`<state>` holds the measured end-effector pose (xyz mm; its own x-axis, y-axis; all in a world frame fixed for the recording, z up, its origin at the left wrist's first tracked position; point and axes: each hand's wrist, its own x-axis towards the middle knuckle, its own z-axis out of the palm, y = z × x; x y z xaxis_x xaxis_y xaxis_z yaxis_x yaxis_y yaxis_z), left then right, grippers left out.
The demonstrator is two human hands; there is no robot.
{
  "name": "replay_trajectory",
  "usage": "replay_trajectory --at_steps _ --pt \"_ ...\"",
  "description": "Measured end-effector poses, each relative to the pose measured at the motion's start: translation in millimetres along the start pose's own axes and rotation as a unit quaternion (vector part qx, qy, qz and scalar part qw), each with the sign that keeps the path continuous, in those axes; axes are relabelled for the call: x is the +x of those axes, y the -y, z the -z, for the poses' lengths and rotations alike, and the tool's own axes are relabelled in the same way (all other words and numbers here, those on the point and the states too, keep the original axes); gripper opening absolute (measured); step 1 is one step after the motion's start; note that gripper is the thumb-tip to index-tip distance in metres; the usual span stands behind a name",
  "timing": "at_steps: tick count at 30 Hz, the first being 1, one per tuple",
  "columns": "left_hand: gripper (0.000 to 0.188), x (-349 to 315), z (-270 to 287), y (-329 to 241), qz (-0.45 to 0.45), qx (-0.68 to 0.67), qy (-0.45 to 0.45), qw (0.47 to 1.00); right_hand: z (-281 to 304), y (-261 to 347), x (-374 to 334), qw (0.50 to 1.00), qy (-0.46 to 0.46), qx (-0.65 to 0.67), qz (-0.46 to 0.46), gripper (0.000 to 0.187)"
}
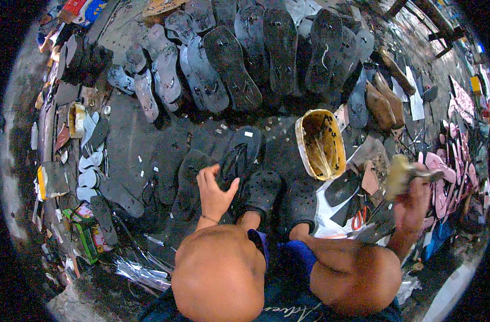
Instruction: The person applies a dark adhesive from a yellow container onto the sole of a black clog using a brush. The person repeatedly dips the brush into the container and spreads the glue across the sole surface.
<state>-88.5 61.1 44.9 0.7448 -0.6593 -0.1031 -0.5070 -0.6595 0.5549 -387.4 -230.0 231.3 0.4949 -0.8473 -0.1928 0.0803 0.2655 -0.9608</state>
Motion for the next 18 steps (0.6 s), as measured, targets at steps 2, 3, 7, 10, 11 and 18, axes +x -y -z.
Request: replay_trajectory --at_steps 2,3,7,10,11,18 --pt "0.067 -10.3 -10.7 6.0 0.076 -0.118 0.116 0.983 2.0 4.8 -5.3 0.997 -0.047 0.042 0.046 0.039" --pt "0.058 -9.2 -31.0 8.7 -0.015 -0.121 0.055 0.991 -2.5 5.0 -5.4 0.993 -0.068 0.066 0.068 0.038" --pt "0.072 33.2 -56.6 2.7 -0.137 -0.023 0.040 0.990 -62.6 -37.7 21.8 0.997 -0.016 0.037 -0.068 0.036" --pt "0.074 64.4 -59.9 5.8 -0.176 0.058 0.074 0.980 -96.1 -58.4 30.1 0.990 0.036 -0.001 -0.136 0.032" --pt "0.074 72.1 -59.7 0.6 -0.177 0.060 0.091 0.978 -88.8 -70.2 33.9 0.988 0.048 -0.064 -0.132 0.031" --pt "0.039 104.5 -13.1 -67.9 0.110 -0.812 0.288 0.496 -156.6 -71.6 84.6 0.951 0.147 -0.218 0.160 0.026"
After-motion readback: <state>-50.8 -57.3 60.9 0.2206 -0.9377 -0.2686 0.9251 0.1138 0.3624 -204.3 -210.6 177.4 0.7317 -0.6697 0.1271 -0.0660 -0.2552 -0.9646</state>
